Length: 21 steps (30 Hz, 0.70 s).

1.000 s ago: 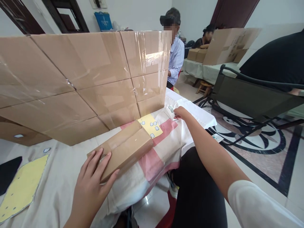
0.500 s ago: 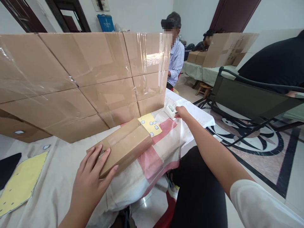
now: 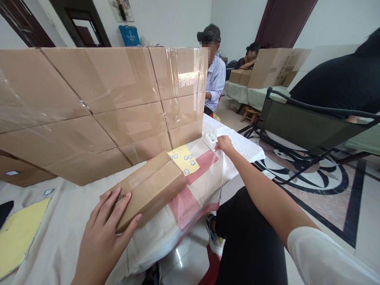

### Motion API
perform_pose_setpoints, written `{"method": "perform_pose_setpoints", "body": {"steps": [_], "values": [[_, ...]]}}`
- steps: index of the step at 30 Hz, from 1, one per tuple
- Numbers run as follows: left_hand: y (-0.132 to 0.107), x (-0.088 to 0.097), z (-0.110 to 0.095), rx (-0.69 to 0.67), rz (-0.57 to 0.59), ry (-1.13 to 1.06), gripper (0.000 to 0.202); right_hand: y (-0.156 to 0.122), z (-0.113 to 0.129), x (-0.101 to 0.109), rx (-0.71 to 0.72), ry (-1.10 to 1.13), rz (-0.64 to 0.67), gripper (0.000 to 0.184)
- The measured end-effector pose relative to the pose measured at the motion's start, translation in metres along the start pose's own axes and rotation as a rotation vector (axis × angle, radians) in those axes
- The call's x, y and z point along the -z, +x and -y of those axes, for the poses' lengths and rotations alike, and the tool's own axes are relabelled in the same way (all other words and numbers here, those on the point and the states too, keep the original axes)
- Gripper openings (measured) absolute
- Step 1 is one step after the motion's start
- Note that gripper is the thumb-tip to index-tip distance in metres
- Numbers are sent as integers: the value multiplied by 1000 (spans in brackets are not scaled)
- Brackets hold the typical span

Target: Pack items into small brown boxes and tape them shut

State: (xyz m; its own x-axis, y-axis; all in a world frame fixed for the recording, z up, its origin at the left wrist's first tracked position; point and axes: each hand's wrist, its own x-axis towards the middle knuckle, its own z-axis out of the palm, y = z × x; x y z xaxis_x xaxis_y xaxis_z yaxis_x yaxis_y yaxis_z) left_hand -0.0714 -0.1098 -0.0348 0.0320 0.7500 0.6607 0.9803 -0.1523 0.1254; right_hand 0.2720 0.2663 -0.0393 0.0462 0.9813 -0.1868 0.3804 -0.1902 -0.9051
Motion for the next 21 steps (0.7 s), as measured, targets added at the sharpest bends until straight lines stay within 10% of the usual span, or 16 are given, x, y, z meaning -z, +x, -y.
{"method": "perform_pose_setpoints", "body": {"steps": [21], "values": [[2,1,-1,7,4,-22,68,-1,-15,18,112,125,44,9]]}}
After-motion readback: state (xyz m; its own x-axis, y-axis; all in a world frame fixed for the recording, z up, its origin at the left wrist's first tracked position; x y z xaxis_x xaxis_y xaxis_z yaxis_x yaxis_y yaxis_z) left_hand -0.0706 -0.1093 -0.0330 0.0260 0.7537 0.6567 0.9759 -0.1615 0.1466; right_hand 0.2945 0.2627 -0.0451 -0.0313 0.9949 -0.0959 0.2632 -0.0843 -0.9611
